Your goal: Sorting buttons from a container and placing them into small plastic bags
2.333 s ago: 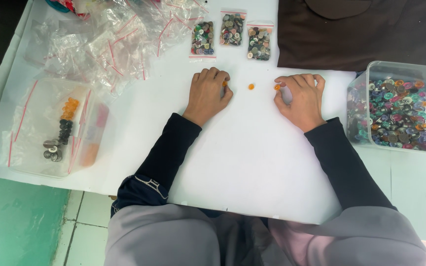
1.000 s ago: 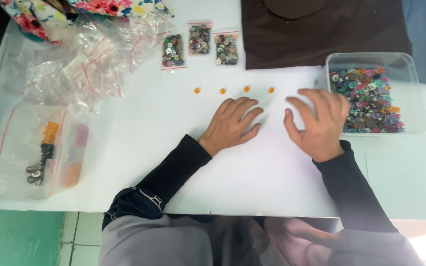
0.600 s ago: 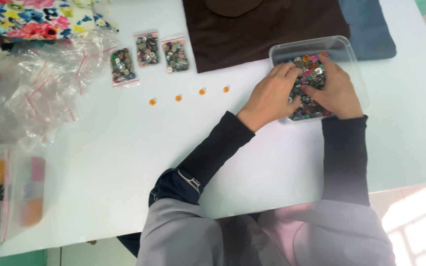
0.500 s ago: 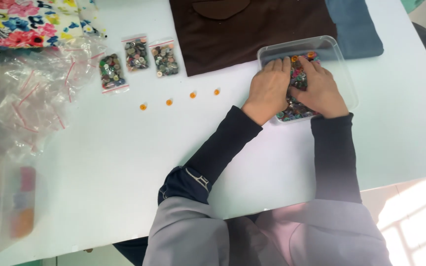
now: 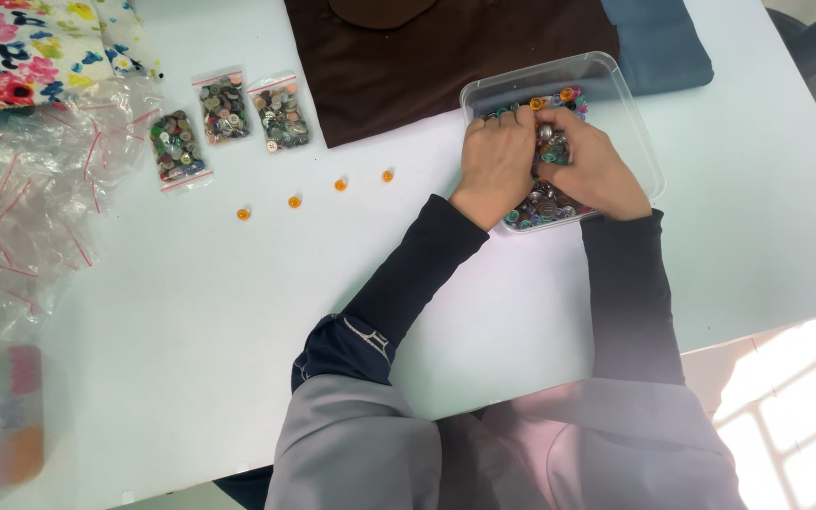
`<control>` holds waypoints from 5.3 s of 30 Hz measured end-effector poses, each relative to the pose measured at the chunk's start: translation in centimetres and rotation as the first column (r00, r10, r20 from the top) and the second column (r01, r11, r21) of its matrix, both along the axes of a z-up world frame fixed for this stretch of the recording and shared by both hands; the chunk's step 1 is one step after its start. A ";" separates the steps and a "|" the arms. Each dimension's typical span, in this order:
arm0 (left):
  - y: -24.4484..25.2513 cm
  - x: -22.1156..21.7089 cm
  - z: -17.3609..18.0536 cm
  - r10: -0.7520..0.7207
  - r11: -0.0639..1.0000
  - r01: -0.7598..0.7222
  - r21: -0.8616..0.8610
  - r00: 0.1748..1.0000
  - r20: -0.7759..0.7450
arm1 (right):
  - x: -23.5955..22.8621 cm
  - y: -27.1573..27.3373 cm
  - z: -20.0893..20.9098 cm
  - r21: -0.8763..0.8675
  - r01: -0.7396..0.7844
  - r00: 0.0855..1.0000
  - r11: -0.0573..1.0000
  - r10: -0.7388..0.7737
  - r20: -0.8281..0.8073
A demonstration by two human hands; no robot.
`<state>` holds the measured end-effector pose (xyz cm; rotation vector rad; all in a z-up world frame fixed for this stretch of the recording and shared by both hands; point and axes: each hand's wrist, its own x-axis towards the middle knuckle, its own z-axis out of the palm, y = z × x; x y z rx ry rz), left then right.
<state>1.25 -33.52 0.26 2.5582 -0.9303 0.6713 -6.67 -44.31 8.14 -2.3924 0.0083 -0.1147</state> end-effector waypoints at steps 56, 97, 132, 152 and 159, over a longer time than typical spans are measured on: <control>4.0 -1.5 5.3 -0.368 0.832 0.202 -0.516 0.898 -0.242 | -0.6 1.4 3.0 0.642 0.237 0.972 0.729 -0.175 -0.159; 26.8 -0.8 -0.4 -0.044 0.995 0.039 -0.088 0.998 -0.047 | 1.0 17.1 -5.8 -0.071 -0.052 0.884 0.996 0.080 0.461; 8.6 -3.9 9.3 -0.415 0.888 0.335 -0.316 0.880 -0.231 | 0.2 1.6 1.0 -0.032 -0.044 0.945 0.999 0.052 0.322; 3.3 -0.9 3.1 -0.209 0.977 0.191 -0.093 0.940 -0.270 | 0.1 -1.6 -1.9 0.250 0.051 0.999 0.967 -0.047 -0.022; 3.1 -1.4 3.3 -0.249 0.953 0.193 -0.233 0.937 -0.243 | 0.1 -0.1 0.9 0.636 0.228 0.969 0.738 -0.108 -0.223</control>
